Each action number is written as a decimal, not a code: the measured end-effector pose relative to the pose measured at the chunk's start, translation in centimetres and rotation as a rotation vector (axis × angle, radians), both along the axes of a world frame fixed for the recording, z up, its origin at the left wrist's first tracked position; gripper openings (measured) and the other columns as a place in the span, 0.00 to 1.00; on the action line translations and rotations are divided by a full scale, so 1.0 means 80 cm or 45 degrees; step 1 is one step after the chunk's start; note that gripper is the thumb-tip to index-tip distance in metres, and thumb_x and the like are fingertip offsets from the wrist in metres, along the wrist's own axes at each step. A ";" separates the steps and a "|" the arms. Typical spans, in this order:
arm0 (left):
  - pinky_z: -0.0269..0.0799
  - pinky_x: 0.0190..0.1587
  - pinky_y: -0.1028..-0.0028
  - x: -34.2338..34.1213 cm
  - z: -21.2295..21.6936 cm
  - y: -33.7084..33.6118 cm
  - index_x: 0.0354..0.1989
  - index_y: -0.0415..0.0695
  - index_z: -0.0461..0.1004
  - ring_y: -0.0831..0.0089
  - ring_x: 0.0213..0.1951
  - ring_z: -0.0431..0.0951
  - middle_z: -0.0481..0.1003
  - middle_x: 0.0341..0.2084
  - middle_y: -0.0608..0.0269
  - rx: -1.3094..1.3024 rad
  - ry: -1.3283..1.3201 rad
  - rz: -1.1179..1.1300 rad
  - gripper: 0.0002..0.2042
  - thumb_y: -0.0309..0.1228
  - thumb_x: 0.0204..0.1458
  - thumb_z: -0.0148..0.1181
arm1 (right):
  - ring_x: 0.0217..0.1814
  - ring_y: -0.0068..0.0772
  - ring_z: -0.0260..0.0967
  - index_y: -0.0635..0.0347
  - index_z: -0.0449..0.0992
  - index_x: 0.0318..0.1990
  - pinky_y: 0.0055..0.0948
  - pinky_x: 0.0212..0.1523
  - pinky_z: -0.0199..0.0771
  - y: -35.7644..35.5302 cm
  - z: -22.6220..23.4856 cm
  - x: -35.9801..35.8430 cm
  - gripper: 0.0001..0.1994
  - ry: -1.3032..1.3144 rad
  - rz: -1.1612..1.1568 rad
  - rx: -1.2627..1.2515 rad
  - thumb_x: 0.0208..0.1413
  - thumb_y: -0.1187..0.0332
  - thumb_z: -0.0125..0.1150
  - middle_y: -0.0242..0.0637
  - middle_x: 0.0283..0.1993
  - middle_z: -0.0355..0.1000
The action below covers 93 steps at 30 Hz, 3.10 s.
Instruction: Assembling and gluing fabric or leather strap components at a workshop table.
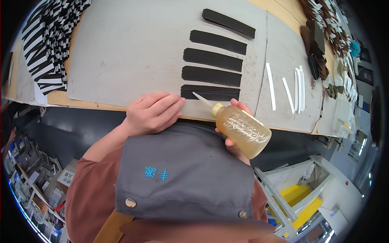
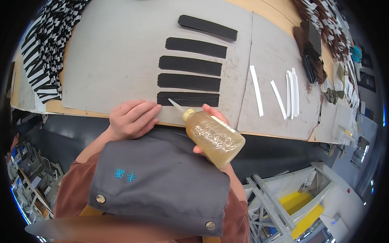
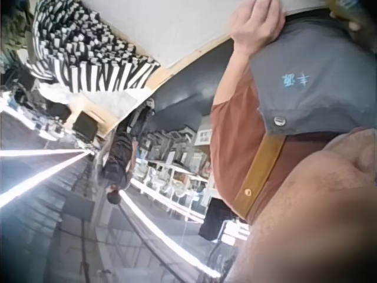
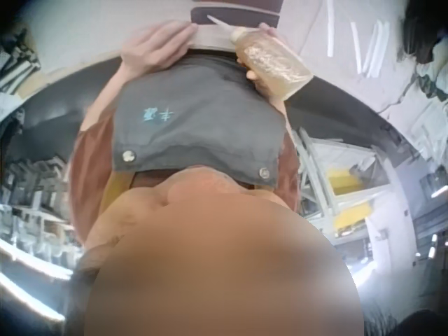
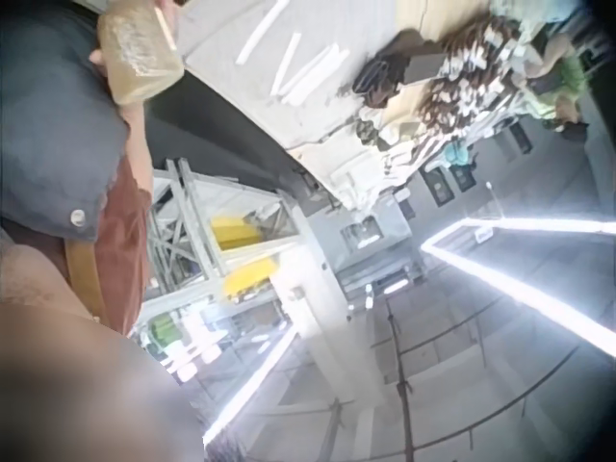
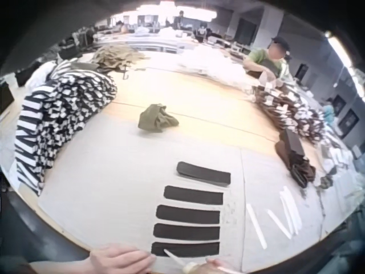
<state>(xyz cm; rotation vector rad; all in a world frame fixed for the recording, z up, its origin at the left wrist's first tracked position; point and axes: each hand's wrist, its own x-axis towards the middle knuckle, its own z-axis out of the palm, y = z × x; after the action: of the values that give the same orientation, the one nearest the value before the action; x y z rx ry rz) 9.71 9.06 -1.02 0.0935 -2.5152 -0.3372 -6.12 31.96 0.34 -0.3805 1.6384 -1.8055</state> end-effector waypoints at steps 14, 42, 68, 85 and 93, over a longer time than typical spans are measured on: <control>0.79 0.42 0.75 0.005 0.005 -0.002 0.45 0.50 0.84 0.73 0.42 0.81 0.80 0.42 0.72 0.058 -0.036 -0.011 0.13 0.33 0.49 0.69 | 0.63 0.33 0.72 0.59 0.56 0.74 0.18 0.40 0.81 -0.015 0.007 -0.017 0.57 -0.113 0.074 -0.210 0.41 0.38 0.78 0.43 0.74 0.60; 0.67 0.54 0.64 -0.024 0.030 -0.037 0.49 0.45 0.82 0.63 0.50 0.77 0.78 0.48 0.63 0.306 -0.317 0.073 0.14 0.27 0.54 0.65 | 0.50 0.23 0.75 0.61 0.57 0.73 0.18 0.35 0.78 0.001 0.017 -0.044 0.60 0.141 -0.460 0.038 0.36 0.37 0.81 0.44 0.73 0.63; 0.68 0.51 0.66 -0.020 0.026 -0.038 0.49 0.49 0.82 0.66 0.49 0.77 0.77 0.47 0.69 0.277 -0.291 0.088 0.15 0.28 0.51 0.68 | 0.68 0.34 0.67 0.65 0.64 0.69 0.33 0.66 0.70 -0.072 0.001 -0.014 0.55 0.088 0.158 -0.035 0.33 0.52 0.89 0.43 0.68 0.66; 0.67 0.52 0.65 -0.026 0.021 -0.036 0.49 0.49 0.81 0.67 0.50 0.76 0.77 0.47 0.70 0.277 -0.262 0.072 0.15 0.28 0.51 0.69 | 0.71 0.40 0.64 0.64 0.61 0.70 0.39 0.69 0.67 0.005 0.019 -0.037 0.58 0.407 -0.223 0.186 0.34 0.42 0.84 0.46 0.70 0.64; 0.68 0.52 0.65 -0.023 0.023 -0.034 0.49 0.48 0.82 0.67 0.49 0.76 0.78 0.46 0.69 0.262 -0.285 0.080 0.14 0.27 0.52 0.68 | 0.53 0.26 0.74 0.59 0.58 0.72 0.18 0.35 0.79 0.012 0.024 -0.039 0.60 0.310 -0.416 0.167 0.34 0.35 0.81 0.40 0.71 0.64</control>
<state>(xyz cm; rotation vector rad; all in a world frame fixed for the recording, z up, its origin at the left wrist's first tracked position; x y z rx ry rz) 7.86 6.35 0.84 0.3064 -2.6829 -0.5880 -9.24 32.92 2.23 -0.2952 2.0764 -1.9300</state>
